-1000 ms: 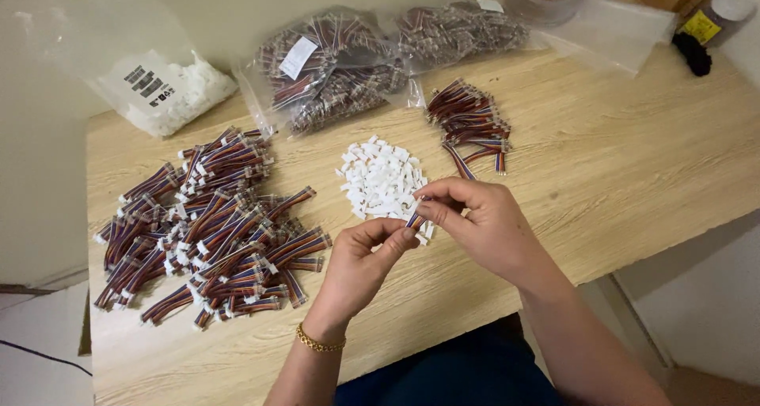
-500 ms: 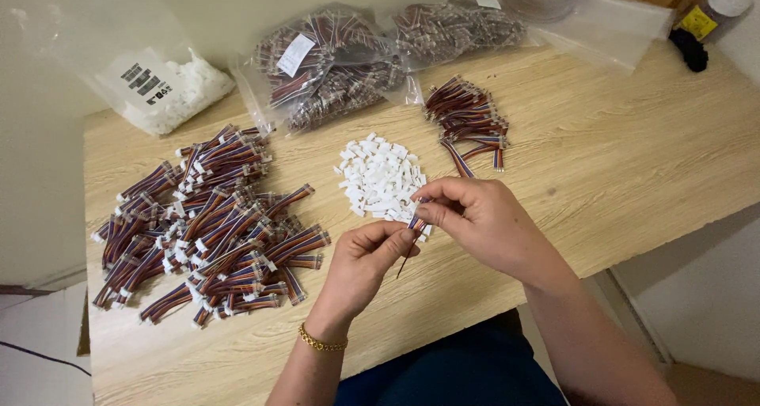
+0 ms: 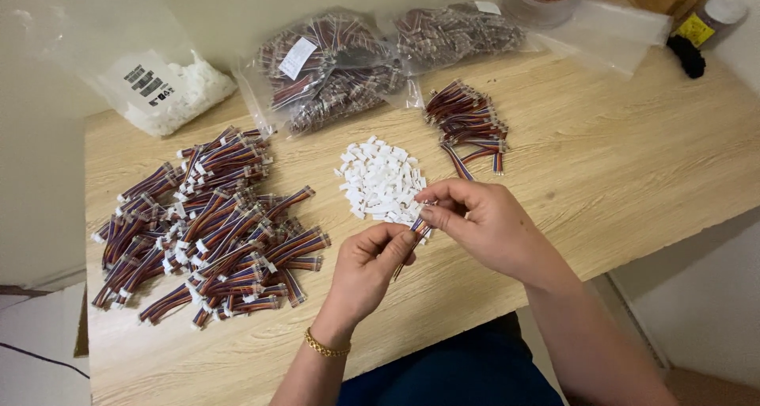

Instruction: Attaching white plastic connectors to ribbon cable bundles

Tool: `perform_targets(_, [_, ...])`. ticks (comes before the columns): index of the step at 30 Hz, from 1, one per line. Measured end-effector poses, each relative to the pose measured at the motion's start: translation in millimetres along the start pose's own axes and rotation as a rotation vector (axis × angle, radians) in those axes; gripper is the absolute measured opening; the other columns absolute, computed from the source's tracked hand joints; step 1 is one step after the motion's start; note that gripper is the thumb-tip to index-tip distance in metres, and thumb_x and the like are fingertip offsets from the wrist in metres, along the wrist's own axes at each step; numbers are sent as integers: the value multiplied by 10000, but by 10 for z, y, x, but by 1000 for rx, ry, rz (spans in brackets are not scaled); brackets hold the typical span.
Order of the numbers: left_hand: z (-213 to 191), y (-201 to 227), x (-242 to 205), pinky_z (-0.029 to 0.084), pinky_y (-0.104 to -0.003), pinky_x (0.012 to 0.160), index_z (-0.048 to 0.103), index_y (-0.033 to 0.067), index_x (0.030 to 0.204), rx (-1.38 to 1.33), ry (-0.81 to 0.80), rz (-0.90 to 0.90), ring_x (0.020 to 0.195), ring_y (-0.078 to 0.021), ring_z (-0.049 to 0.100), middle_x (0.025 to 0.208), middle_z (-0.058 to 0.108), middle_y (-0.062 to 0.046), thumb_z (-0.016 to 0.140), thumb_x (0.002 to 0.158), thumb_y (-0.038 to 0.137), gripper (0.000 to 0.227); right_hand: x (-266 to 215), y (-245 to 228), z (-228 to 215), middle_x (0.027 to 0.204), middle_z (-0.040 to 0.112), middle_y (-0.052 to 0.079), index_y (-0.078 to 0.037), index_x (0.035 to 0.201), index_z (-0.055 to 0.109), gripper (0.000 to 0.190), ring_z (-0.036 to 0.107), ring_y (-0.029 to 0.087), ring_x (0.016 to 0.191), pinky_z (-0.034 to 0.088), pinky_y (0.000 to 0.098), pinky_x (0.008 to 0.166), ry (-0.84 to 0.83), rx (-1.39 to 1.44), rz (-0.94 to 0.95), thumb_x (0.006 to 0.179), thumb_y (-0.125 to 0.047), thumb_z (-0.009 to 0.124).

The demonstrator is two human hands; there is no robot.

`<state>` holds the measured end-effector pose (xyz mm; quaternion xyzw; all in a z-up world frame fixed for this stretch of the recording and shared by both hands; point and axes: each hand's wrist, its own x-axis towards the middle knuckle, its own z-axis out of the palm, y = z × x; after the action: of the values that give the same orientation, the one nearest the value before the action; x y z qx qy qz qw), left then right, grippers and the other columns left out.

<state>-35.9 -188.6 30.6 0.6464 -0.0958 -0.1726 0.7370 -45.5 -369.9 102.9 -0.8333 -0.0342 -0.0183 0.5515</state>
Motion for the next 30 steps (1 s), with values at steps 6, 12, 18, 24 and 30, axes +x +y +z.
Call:
perform_targets(6, [-26,-94,-51,475,-231,611,750,42,855,27,51,27,619,-84,522,578,623,-25,674,906,128,126,-43,196,16,688,737,65,-50,993,734,165,626,103,667,526,275,662,69,97,-34,829,-69,724])
perform_targets(12, [-99,-43,-44,476,-251,602,763,62,850,194,74,105,626,-88,524,596,632,-23,686,887,138,114,-82,29,6,956,751,138,-100,1124,708,261,713,269,881,541,392,787,20,-129,-105,866,-86,667])
perform_targets(18, [-62,203,-6,521,-315,575,754,100,825,470,14,287,555,-202,639,591,657,-83,693,855,123,72,100,107,-51,995,701,33,-227,969,744,301,609,261,1081,365,499,1010,-387,-867,-216,921,-445,542])
perform_targets(24, [-129,156,-27,528,-339,577,751,120,830,622,0,271,578,-235,675,617,675,-76,685,855,157,79,206,240,17,763,704,-45,-205,827,683,229,679,169,888,365,437,990,-491,-875,-256,939,-364,562])
perform_targets(30, [-268,247,-50,518,-404,593,734,52,842,561,-47,238,598,-294,658,639,680,-161,660,854,120,100,183,280,-82,779,725,-39,-209,804,690,198,687,178,916,346,451,1018,-408,-803,-232,905,-352,597])
